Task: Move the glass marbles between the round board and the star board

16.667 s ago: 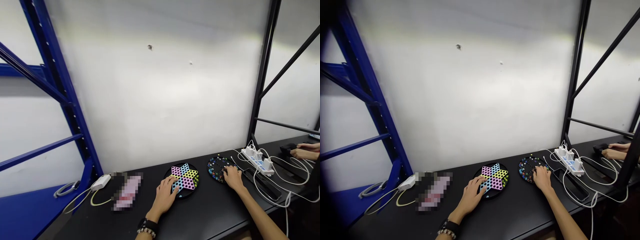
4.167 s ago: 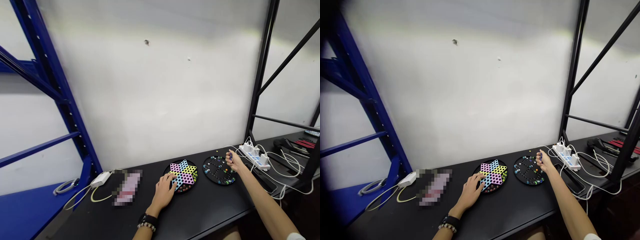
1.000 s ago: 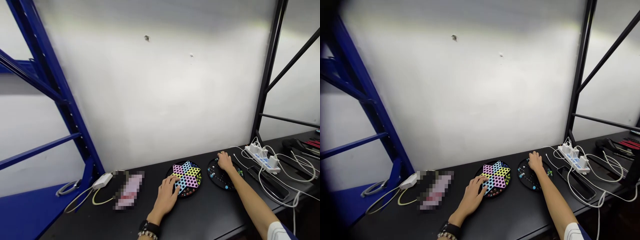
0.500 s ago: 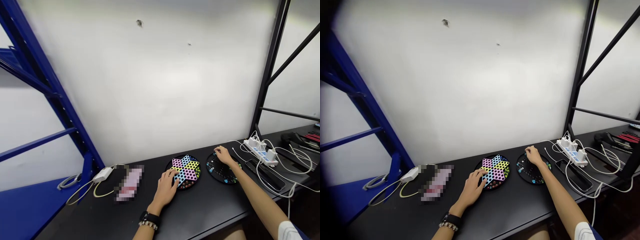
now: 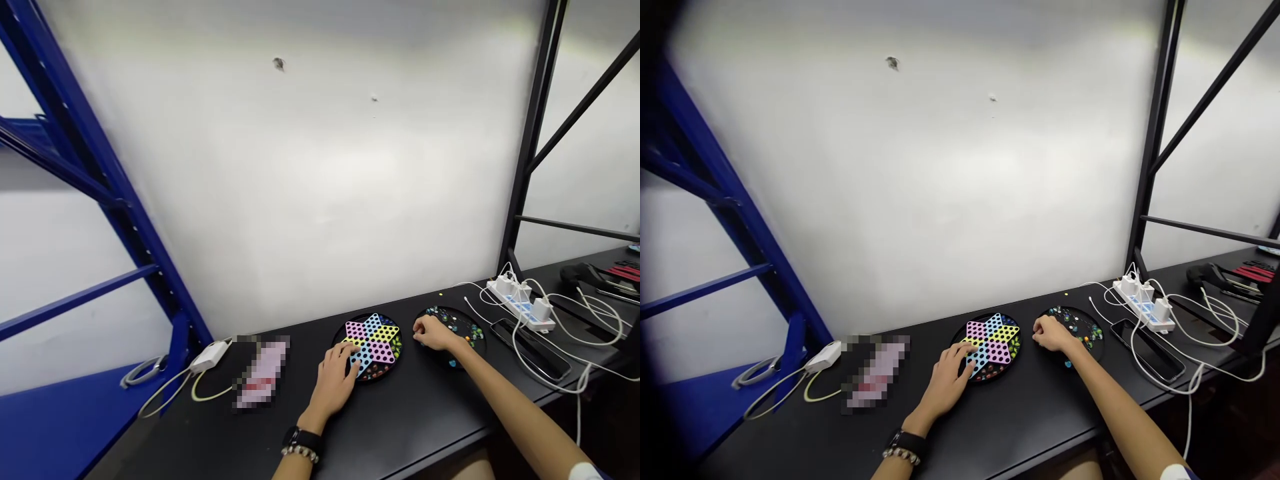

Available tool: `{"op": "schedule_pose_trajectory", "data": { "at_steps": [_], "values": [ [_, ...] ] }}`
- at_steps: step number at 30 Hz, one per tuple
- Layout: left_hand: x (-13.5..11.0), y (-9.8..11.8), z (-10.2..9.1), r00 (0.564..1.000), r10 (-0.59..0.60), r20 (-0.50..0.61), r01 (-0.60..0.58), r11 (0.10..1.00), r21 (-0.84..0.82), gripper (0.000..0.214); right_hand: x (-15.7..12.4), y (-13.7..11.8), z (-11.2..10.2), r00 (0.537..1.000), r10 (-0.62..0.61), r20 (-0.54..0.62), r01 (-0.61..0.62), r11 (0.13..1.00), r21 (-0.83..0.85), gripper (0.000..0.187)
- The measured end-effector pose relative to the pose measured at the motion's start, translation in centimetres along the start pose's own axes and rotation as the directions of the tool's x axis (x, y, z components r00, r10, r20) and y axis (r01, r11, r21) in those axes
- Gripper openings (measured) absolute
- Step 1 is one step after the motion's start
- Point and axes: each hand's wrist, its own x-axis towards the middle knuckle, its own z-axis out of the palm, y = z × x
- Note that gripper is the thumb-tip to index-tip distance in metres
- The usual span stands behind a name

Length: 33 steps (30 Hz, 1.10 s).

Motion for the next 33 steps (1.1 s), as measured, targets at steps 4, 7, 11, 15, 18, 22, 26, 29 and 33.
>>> {"op": "schedule_pose_trajectory", "data": {
  "at_steps": [4, 7, 11, 15, 18, 22, 26, 29, 33],
  "values": [
    [0.0, -0.1, 0.1, 1.0, 0.018, -0.008, -0.018, 1.0, 0.004, 0.029, -1.7, -0.8, -0.6, 1.0, -0.017, -0.021, 0.015, 0.997, -0.069, 0.02],
    [0.1, -0.1, 0.2, 1.0, 0.014, 0.001, -0.014, 1.0, -0.008, 0.029, -3.5, -1.8, -0.6, 0.998, -0.019, -0.055, 0.007, 0.976, -0.217, 0.022],
    [0.2, -0.2, 0.3, 1.0, 0.002, 0.01, -0.002, 1.0, -0.005, 0.028, -5.5, -3.5, 0.1, 0.996, -0.061, -0.069, 0.025, 0.897, -0.441, 0.023],
    [0.2, -0.2, 0.3, 1.0, 0.016, 0.002, -0.016, 1.0, -0.017, 0.03, -5.6, -4.7, 1.1, 0.997, -0.041, -0.06, 0.002, 0.84, -0.543, 0.023],
    [0.1, 0.1, 0.0, 1.0, 0.011, 0.01, -0.01, 0.999, -0.032, 0.031, -4.8, -4.7, 1.9, 0.998, 0.008, -0.065, -0.044, 0.826, -0.561, 0.024],
    [0.1, 0.1, 0.0, 1.0, 0.0, 0.016, 0.0, 1.0, -0.023, 0.029, -4.3, -4.1, 2.8, 0.992, 0.005, -0.128, -0.073, 0.842, -0.534, 0.02],
    [0.2, -0.3, 0.3, 1.0, 0.012, 0.003, -0.012, 1.0, -0.007, 0.029, -4.8, -3.8, 2.9, 0.987, -0.009, -0.16, -0.075, 0.856, -0.512, 0.021],
    [0.2, -0.4, 0.5, 1.0, 0.021, -0.006, -0.021, 1.0, -0.012, 0.029, -4.9, -3.8, 2.9, 0.988, 0.009, -0.154, -0.089, 0.849, -0.52, 0.026],
    [0.1, -0.3, 0.5, 1.0, 0.02, -0.008, -0.02, 1.0, -0.01, 0.029, -4.9, -3.8, 3.0, 0.98, 0.064, -0.19, -0.151, 0.86, -0.487, 0.031]
  ]
}}
